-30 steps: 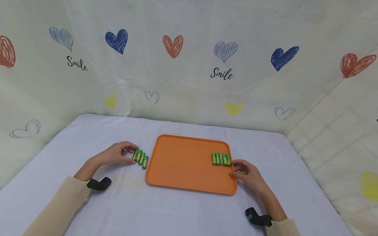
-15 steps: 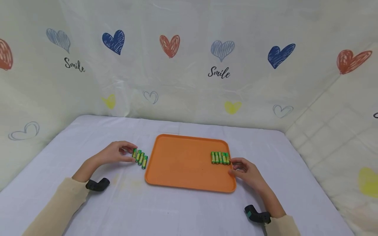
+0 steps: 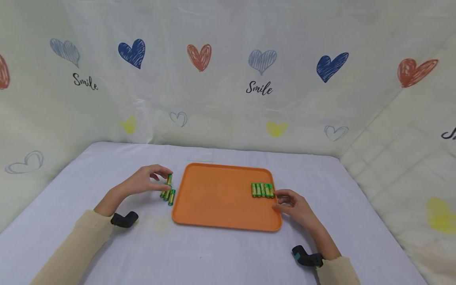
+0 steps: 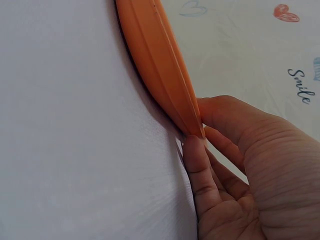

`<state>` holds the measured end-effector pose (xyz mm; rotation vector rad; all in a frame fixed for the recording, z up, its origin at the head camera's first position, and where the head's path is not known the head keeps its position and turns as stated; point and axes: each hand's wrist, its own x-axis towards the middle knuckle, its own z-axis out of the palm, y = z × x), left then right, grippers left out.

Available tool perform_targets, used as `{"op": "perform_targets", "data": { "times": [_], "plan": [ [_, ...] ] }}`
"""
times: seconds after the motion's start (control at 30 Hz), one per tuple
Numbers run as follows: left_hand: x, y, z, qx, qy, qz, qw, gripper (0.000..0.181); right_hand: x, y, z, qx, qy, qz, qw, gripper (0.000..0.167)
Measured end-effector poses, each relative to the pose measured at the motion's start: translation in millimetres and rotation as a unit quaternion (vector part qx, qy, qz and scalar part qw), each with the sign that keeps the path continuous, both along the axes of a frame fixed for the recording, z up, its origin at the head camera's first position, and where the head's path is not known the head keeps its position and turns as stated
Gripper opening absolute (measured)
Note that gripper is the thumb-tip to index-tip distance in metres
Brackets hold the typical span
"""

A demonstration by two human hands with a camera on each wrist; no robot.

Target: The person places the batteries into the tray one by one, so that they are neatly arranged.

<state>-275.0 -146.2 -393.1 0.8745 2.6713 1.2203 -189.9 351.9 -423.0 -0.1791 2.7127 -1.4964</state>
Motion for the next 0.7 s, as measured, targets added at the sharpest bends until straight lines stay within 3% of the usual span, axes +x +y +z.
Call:
{"op": "perform_targets", "data": {
  "times": [0.23, 0.5, 0.7],
  "plan": [
    [-4.3, 21.3, 9.2, -0.012, -0.016, -0.015, 0.9997, 0.056, 0.7, 1, -0.1, 0.002, -0.003, -0.003, 1.0000, 0.050],
    [-16.3, 45.6, 12.4, -0.022, -0.008, -0.038, 0.9990, 0.057, -0.7, 1, -2.9, -0.003, 0.000, -0.001, 1.0000, 0.049],
    [-17.8, 68.1, 17.9, -0.019, -0.004, -0.059, 0.9981, 0.056, 1.1, 0, -0.7, -0.011, 0.001, -0.001, 0.9999, 0.049]
  ]
}}
